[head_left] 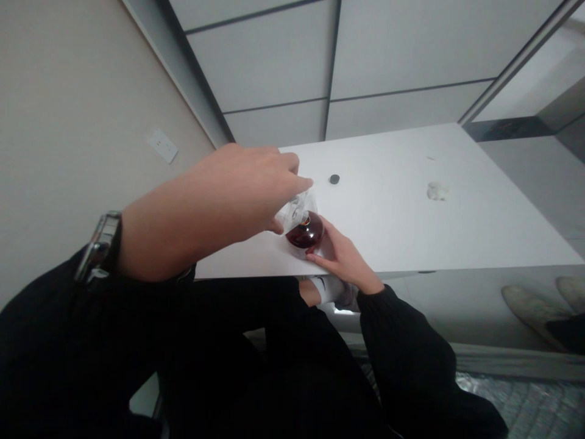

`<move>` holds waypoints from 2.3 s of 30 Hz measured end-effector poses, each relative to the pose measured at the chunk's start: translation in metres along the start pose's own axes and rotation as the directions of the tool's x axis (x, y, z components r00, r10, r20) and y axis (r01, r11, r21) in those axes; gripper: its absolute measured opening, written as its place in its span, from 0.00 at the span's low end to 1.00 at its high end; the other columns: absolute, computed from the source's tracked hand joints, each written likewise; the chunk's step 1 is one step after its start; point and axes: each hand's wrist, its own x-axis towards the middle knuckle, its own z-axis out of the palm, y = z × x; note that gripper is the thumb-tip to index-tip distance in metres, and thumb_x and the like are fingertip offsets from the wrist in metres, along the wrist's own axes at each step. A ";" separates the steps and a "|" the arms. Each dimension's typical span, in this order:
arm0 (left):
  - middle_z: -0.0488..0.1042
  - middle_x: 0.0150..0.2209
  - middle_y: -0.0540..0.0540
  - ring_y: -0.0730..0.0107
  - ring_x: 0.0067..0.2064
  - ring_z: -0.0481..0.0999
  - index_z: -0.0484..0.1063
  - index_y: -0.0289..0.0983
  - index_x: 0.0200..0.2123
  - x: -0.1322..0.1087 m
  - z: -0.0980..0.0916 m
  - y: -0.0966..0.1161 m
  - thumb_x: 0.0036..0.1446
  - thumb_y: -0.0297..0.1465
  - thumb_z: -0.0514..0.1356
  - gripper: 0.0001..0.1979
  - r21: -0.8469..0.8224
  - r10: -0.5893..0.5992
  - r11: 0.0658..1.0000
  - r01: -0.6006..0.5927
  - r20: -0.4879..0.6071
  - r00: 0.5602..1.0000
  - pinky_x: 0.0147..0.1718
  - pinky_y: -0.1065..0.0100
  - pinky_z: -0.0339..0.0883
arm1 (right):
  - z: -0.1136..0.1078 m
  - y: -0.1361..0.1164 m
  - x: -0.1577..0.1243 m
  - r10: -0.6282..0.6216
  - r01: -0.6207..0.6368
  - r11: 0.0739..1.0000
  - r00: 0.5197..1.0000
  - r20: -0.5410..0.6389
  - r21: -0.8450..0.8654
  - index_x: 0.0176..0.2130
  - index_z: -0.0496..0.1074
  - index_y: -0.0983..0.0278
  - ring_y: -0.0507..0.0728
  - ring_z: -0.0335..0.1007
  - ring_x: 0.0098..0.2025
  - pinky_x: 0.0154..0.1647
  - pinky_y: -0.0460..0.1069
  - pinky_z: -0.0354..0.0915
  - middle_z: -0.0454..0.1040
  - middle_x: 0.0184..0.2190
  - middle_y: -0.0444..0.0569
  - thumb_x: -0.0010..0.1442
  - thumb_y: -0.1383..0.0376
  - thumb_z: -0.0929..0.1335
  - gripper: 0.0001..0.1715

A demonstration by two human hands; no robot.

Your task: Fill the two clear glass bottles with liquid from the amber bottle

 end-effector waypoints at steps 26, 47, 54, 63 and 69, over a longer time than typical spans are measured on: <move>0.79 0.48 0.44 0.53 0.43 0.81 0.76 0.46 0.57 -0.005 -0.002 0.001 0.63 0.35 0.65 0.19 0.178 0.096 0.981 -0.080 -0.087 0.992 0.38 0.61 0.68 | -0.001 0.000 0.001 -0.004 0.004 1.000 1.000 -0.005 0.029 0.77 0.54 0.53 0.71 0.63 0.74 0.74 0.72 0.59 0.64 0.74 0.55 0.64 0.53 0.76 0.52; 0.80 0.44 0.44 0.57 0.40 0.78 0.78 0.45 0.48 -0.005 -0.004 -0.006 0.60 0.31 0.63 0.12 0.198 0.194 0.965 -0.173 -0.088 0.977 0.34 0.62 0.62 | 0.000 -0.001 0.002 -0.010 0.010 0.999 1.000 -0.002 0.035 0.76 0.54 0.53 0.70 0.65 0.73 0.73 0.70 0.62 0.66 0.73 0.55 0.64 0.53 0.75 0.51; 0.78 0.41 0.44 0.56 0.40 0.78 0.77 0.44 0.45 -0.003 -0.009 -0.002 0.61 0.31 0.62 0.09 0.172 0.184 0.970 -0.170 -0.065 0.981 0.35 0.61 0.65 | -0.001 -0.001 0.001 -0.016 0.016 0.999 1.000 -0.007 0.032 0.76 0.55 0.55 0.70 0.66 0.72 0.72 0.69 0.63 0.66 0.73 0.57 0.64 0.53 0.75 0.50; 0.78 0.41 0.43 0.55 0.38 0.76 0.77 0.46 0.43 -0.002 -0.012 0.002 0.57 0.30 0.64 0.10 0.222 0.200 0.958 -0.180 -0.069 0.977 0.31 0.59 0.61 | -0.002 -0.001 0.001 -0.009 0.009 0.999 1.000 -0.006 0.036 0.76 0.55 0.55 0.71 0.65 0.72 0.72 0.70 0.63 0.65 0.73 0.56 0.64 0.52 0.75 0.50; 0.78 0.41 0.43 0.55 0.40 0.77 0.76 0.43 0.44 -0.004 -0.017 0.008 0.58 0.26 0.62 0.11 0.226 0.199 0.957 -0.185 -0.041 0.979 0.33 0.61 0.61 | -0.001 -0.002 0.002 0.005 -0.005 0.999 1.000 -0.003 0.044 0.76 0.56 0.54 0.72 0.65 0.72 0.72 0.70 0.63 0.66 0.73 0.55 0.63 0.51 0.76 0.51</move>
